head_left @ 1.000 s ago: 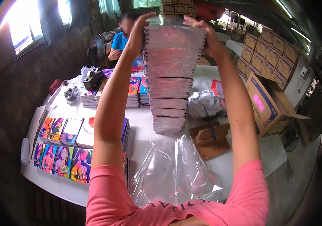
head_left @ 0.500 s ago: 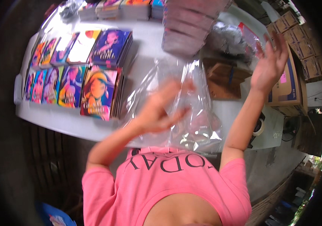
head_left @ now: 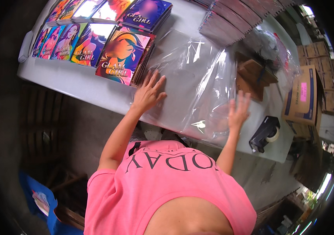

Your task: The person places a stack of notebooks into a clear plastic bag, folds the bag opening, and seals it with tape using a dispenser.

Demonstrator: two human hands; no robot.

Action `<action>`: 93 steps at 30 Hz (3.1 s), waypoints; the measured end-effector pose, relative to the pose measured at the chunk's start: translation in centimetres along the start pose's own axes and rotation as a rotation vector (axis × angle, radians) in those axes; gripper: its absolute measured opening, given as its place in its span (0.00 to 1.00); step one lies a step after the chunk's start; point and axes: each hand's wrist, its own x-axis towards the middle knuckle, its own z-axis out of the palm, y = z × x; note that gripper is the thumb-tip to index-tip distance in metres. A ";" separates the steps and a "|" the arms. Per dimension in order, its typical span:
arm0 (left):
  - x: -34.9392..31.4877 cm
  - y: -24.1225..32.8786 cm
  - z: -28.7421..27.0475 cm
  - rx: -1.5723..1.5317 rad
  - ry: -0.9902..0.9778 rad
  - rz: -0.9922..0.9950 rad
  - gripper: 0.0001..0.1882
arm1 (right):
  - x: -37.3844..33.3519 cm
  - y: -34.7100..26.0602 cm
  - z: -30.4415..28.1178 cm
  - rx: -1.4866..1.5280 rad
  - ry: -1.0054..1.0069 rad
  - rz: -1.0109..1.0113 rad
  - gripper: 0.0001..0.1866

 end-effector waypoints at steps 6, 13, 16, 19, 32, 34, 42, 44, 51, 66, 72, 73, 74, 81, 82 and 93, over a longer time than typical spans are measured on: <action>-0.3 0.9 -1.4 -0.065 -0.042 0.095 0.40 | -2.2 1.0 4.9 -0.045 0.028 0.214 0.34; 0.7 4.1 -2.2 0.023 -0.258 0.574 0.29 | -1.0 -5.1 4.0 -0.228 0.117 0.139 0.32; 4.5 6.8 -1.3 -0.129 -0.204 0.640 0.27 | 1.5 -7.1 5.1 0.017 0.236 0.112 0.29; 9.3 8.3 -1.1 -0.198 -0.148 0.612 0.29 | 4.7 -6.8 6.5 0.080 0.143 0.066 0.28; 16.0 0.1 0.5 -0.181 0.079 -0.052 0.31 | 9.5 -2.0 10.3 -0.086 -0.195 -0.015 0.32; 15.3 3.0 -0.4 0.046 0.146 0.029 0.29 | 10.4 -3.2 8.2 0.096 -0.172 0.010 0.31; 15.7 13.3 4.1 -0.124 -0.041 0.612 0.38 | 19.7 2.2 -2.7 -0.339 -0.007 -0.289 0.29; 17.2 13.2 4.3 -0.011 -0.194 0.507 0.41 | 20.7 3.1 -3.9 -0.387 -0.107 -0.255 0.27; 18.2 11.9 4.0 0.038 -0.283 0.332 0.52 | 22.3 8.9 -8.7 -0.229 -0.067 -0.350 0.17; 19.4 11.3 4.2 0.042 -0.158 0.228 0.48 | 17.7 4.8 -3.9 -0.159 -0.050 -0.463 0.16; 23.5 -1.1 1.4 0.004 -0.015 0.440 0.33 | 17.3 3.9 -3.6 -0.227 -0.055 -0.399 0.17; 24.4 -1.6 0.3 -0.088 -0.158 0.387 0.31 | 17.4 4.0 -3.6 -0.236 -0.054 -0.396 0.17; 25.0 -1.3 -1.3 -0.037 -0.085 0.346 0.30 | 17.3 4.3 -3.5 -0.226 -0.046 -0.403 0.17; 22.2 0.1 -1.7 0.703 0.353 0.357 0.35 | 15.0 0.8 -3.7 -0.174 0.077 -0.349 0.20; 20.2 1.4 -1.2 0.477 0.415 0.421 0.36 | 14.2 -0.7 -3.2 -0.041 0.143 -0.325 0.22; 8.6 -0.6 -6.8 0.174 0.102 0.121 0.20 | 10.2 -18.8 15.1 0.328 -0.312 -0.685 0.26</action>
